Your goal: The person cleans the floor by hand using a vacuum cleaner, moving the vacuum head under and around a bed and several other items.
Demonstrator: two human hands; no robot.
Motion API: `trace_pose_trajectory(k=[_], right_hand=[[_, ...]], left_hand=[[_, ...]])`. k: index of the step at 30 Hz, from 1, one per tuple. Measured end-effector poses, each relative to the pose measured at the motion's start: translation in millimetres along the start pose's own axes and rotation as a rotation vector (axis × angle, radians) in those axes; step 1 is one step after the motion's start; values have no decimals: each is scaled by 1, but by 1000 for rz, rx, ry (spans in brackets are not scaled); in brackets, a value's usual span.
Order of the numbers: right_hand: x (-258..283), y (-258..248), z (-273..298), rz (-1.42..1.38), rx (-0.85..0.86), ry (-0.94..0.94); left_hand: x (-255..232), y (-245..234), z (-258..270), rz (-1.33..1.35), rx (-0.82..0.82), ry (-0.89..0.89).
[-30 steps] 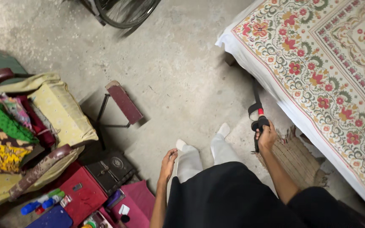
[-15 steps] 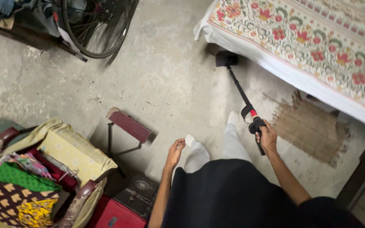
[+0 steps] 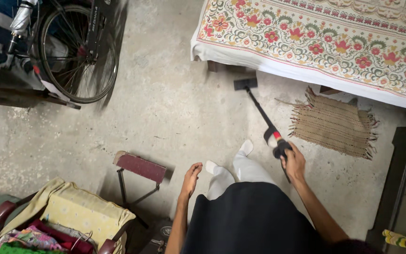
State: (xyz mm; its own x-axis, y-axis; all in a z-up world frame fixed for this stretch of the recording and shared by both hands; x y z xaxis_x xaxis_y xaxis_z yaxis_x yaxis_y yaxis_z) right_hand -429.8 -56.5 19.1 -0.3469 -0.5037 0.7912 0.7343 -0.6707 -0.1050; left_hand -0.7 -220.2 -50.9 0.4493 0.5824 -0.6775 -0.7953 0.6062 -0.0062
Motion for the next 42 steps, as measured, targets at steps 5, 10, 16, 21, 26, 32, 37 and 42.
trace_pose_trajectory(k=[5, 10, 16, 21, 26, 32, 37, 42], right_hand=[[8, 19, -103, -66, 15, -52], [1, 33, -161, -69, 70, -84], [-10, 18, -126, -27, 2, -29], [-6, 7, -61, 85, -50, 15], [-30, 17, 28, 79, -115, 48], [-87, 48, 127, -79, -152, 108], [-87, 61, 166, -135, -212, 126], [-39, 60, 120, -190, -227, 1]], left_hand=[[-23, 5, -10, 6, -21, 8], [-33, 6, -12, 27, -54, 13], [-43, 3, -19, -20, -32, 6], [-55, -10, -40, -67, 50, 0], [-72, -29, -59, -185, 164, 16], [-89, -59, -75, -236, 254, 35], [-95, -76, -83, -284, 293, 54], [-93, -90, -83, -237, 260, 49]])
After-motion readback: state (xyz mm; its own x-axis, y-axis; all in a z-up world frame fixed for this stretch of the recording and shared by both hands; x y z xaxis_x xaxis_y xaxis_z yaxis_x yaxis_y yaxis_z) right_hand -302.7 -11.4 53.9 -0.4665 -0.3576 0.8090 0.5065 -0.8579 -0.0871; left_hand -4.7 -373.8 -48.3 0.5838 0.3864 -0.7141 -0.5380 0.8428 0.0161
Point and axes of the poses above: each hand's wrist, its own z-axis away from the middle knuckle, its own y-axis out of the palm, x = y × z, the point moved 10 cm from there along -z, towards the middle knuckle, and after that the axes turned 9 degrees about x, right-handed, at the moved point
